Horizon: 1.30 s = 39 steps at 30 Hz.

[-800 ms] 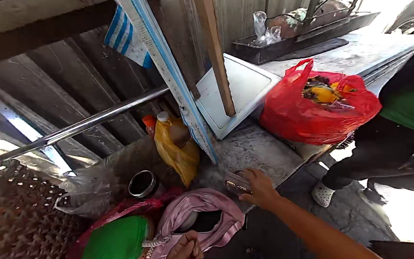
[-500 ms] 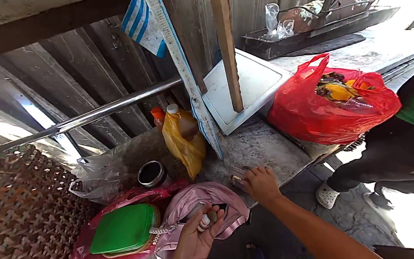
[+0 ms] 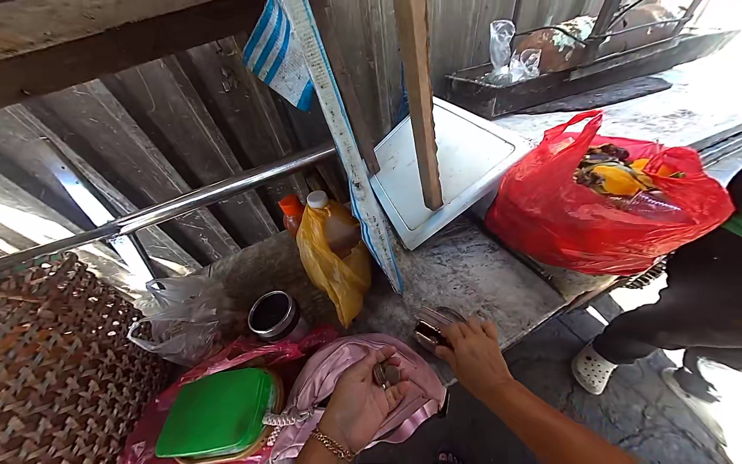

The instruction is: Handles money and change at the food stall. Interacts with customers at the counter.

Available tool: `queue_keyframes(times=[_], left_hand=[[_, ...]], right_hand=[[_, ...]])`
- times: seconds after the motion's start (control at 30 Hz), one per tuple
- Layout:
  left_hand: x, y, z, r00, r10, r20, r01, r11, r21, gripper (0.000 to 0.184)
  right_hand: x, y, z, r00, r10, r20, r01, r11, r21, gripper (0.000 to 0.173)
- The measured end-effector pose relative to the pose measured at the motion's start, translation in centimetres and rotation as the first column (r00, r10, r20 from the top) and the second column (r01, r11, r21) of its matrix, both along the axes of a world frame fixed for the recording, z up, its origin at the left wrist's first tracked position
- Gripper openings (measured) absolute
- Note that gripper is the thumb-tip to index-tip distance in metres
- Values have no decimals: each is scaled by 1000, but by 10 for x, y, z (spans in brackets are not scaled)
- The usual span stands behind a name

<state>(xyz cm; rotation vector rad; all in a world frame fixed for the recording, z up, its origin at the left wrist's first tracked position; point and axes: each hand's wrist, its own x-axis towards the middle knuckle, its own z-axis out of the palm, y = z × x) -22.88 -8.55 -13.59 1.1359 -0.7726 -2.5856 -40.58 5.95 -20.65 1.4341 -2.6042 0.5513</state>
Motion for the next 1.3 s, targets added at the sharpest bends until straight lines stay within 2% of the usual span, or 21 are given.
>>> queue_keyframes(times=[0.1, 0.23, 0.33, 0.4, 0.47, 0.57, 0.7, 0.8, 0.93, 1.07, 1.3], left_hand=[[-11, -6, -5, 997, -59, 54, 59, 998, -12, 35], [-16, -4, -7, 997, -59, -46, 61, 997, 49, 33], [-22, 4, -12, 994, -4, -109, 12, 997, 79, 40], [-24, 8, -15, 988, -20, -153, 31, 997, 73, 50], [-23, 10, -17, 974, -52, -219, 71, 994, 80, 51], [-18, 13, -18, 920, -129, -369, 166, 984, 71, 37], [-15, 16, -19, 892, -153, -425, 198, 978, 64, 45], [-13, 20, -19, 907, -88, -411, 133, 988, 82, 42], [-13, 29, -22, 928, 68, -366, -23, 992, 127, 36], [-13, 35, -30, 933, 182, -311, -147, 980, 132, 34], [-21, 42, -28, 956, 231, -183, -219, 972, 83, 31]], right_hand=[[5, 15, -18, 991, 94, -98, -102, 992, -72, 21], [9, 27, -13, 980, 177, 86, -168, 980, -102, 25], [3, 28, 7, 931, 245, 272, -170, 947, -271, 28], [1, 22, 19, 906, 319, 278, -200, 902, -384, 28], [5, 14, 33, 885, 384, 263, -251, 870, -424, 25], [11, 3, 48, 847, 456, 275, -346, 864, -367, 30], [10, -8, 61, 802, 456, 386, -417, 890, -185, 32], [7, -15, 67, 746, 422, 515, -419, 899, -129, 31], [3, -18, 63, 665, 402, 630, -391, 905, -165, 34], [5, -17, 58, 699, 458, 549, -407, 886, -222, 34], [7, -22, 54, 727, 326, 604, -289, 944, -162, 28]])
